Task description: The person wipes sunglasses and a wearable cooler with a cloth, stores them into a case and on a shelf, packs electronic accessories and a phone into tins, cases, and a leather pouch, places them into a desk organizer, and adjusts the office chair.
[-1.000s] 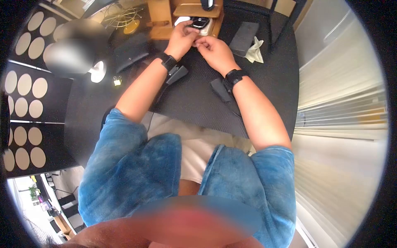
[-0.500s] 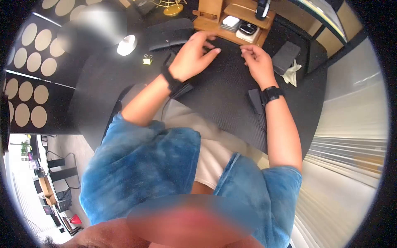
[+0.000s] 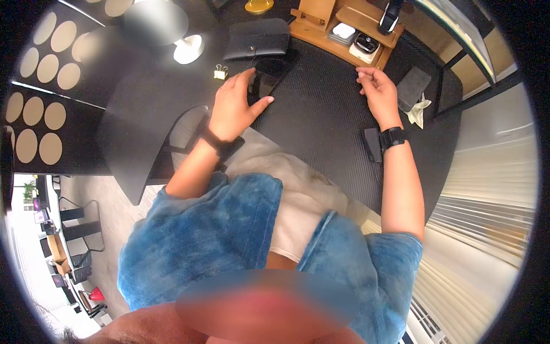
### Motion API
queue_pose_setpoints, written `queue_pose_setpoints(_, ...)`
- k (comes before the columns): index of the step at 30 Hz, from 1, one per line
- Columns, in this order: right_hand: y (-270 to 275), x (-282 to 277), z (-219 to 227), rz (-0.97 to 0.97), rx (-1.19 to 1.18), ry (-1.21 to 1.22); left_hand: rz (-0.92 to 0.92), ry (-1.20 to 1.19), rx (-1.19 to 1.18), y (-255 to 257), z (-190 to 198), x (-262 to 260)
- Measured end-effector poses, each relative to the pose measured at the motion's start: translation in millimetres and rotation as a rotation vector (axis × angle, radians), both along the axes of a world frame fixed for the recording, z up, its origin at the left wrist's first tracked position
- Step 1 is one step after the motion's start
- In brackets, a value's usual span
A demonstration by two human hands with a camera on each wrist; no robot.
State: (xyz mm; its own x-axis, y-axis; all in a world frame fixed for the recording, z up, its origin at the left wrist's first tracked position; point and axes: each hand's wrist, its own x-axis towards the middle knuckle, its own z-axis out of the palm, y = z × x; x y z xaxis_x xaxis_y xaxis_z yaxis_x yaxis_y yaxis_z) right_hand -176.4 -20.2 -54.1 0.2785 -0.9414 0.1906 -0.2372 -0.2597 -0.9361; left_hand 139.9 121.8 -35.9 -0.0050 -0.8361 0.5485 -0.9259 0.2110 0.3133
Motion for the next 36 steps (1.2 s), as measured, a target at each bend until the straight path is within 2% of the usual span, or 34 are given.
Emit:
queue_pose_setpoints(9, 2, 1, 2, -0.004, 0.016, -0.004, -0.023, 0.064, 0.008, -1, 6, -20)
queue_pose_setpoints(12, 1, 0, -1, 0.002, -0.002, -0.016, -0.122, 0.127, 0.058, 8, 16, -33)
queue_pose_setpoints(14, 1, 1, 0, 0.008, 0.000, -0.029, -0.261, 0.217, 0.040, 9, 16, -43)
queue_pose_setpoints(16, 5, 3, 3, 0.018, 0.004, -0.046, -0.286, 0.238, 0.053, 6, 16, -52)
queue_pose_setpoints(18, 6, 4, 3, 0.030, 0.003, -0.061, -0.354, 0.154, -0.020, 3, 21, -61)
queue_pose_setpoints(21, 9, 6, 3, 0.097, -0.178, 0.089, -0.366, 0.125, -0.023, -3, 26, -72)
queue_pose_setpoints(26, 5, 1, -3, 0.024, -0.148, 0.189, -0.429, -0.001, -0.069, -11, 32, -77)
queue_pose_setpoints(29, 1, -3, -5, 0.163, 0.004, -0.010, -0.442, -0.015, -0.030, -10, 34, -72)
queue_pose_setpoints(31, 6, -2, 3, 0.164, 0.040, -0.088, -0.448, 0.085, 0.014, -19, 30, -61)
queue_pose_setpoints(33, 8, -1, 7, 0.157, 0.077, -0.209, -0.432, 0.093, 0.024, -25, 25, -51)
queue_pose_setpoints(36, 2, -3, 4, 0.114, 0.073, -0.251, -0.368, 0.058, 0.015, -34, 28, -33)
